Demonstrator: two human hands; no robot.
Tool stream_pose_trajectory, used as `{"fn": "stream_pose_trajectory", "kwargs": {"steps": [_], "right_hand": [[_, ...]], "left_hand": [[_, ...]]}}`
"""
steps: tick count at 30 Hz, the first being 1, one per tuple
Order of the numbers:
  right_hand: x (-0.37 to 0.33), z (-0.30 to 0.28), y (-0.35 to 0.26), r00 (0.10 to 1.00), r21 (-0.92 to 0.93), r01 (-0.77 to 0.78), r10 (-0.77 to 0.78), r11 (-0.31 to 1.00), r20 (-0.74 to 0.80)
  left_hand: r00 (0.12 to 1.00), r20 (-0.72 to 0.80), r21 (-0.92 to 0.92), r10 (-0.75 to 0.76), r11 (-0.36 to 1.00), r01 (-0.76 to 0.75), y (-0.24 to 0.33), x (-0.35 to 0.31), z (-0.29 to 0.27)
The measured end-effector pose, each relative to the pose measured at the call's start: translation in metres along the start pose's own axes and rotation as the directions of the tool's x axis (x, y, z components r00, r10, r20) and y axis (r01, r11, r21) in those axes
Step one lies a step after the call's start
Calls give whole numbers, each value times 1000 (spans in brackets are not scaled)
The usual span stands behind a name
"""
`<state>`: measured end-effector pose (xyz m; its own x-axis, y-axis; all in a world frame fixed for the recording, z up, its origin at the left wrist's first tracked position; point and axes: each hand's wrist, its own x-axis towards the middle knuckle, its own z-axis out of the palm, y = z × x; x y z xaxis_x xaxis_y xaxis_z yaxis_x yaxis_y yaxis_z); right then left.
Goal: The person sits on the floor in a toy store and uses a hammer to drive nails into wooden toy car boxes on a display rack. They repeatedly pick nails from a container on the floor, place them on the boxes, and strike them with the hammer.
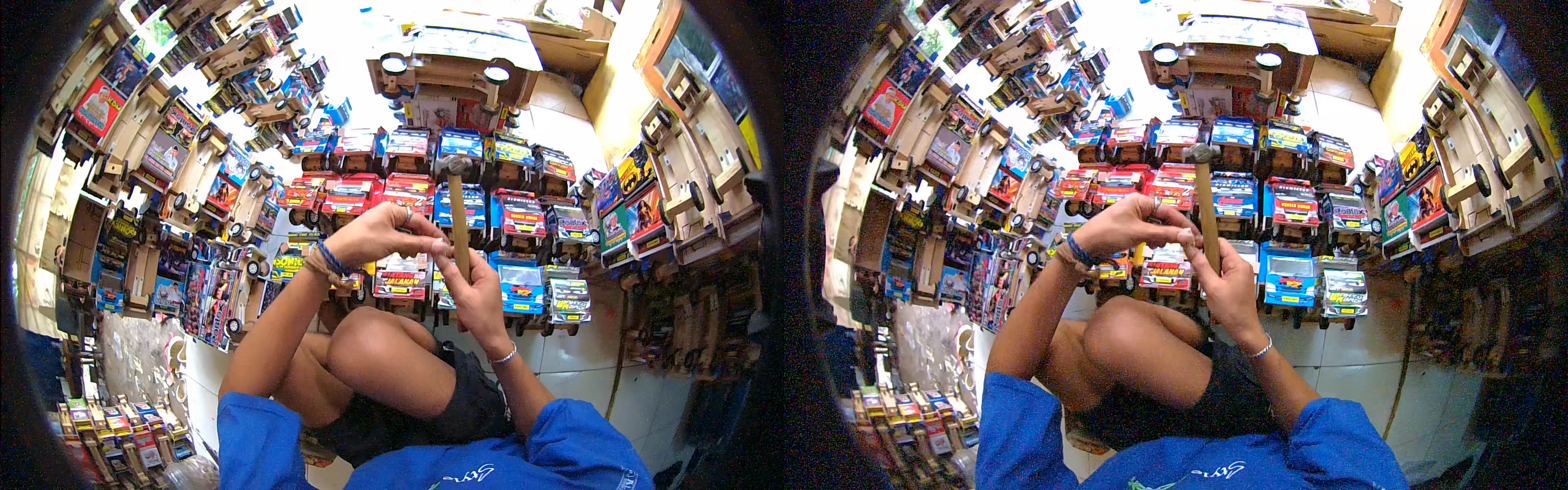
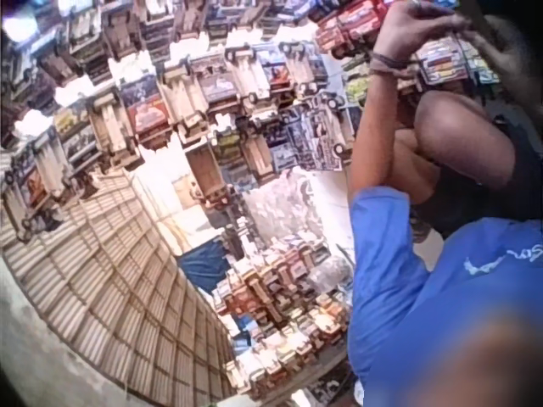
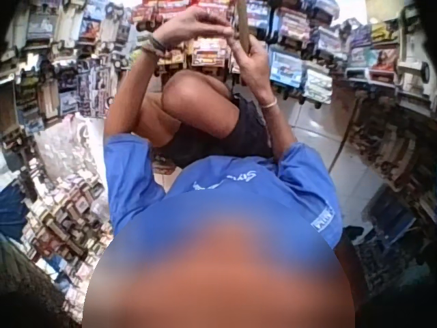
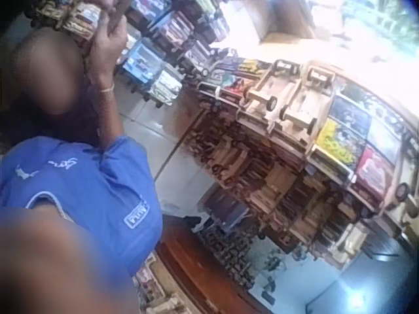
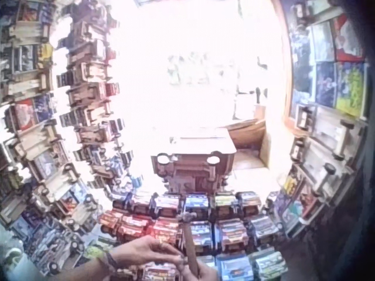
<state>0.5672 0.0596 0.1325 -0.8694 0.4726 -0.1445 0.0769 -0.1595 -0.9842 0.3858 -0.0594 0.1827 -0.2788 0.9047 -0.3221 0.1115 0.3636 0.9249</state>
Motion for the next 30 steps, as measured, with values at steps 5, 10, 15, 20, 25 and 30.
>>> {"fn": "stream_pose_trajectory", "kwargs": {"steps": [5,10,15,20,25,30], "right_hand": [[40,9,12,1000,87,-4,4,996,-1],[55,2,29,998,-52,14,-17,999,-58],[49,-22,47,997,-224,-20,1,974,-83],[41,-42,56,989,-344,-131,99,930,-108],[40,-48,60,985,-321,-157,124,934,-120],[49,-50,62,992,-377,-117,87,919,-94]], "left_hand": [[999,-41,-224,-17,975,7,-23,31,-30],[994,-109,-119,-32,993,19,-59,72,-63],[990,-134,43,-45,998,52,-99,122,-89],[980,-145,146,-135,977,156,-128,159,-103],[970,-121,152,-210,962,227,-139,173,-105],[972,-135,187,-194,958,217,-143,179,-107]]}}
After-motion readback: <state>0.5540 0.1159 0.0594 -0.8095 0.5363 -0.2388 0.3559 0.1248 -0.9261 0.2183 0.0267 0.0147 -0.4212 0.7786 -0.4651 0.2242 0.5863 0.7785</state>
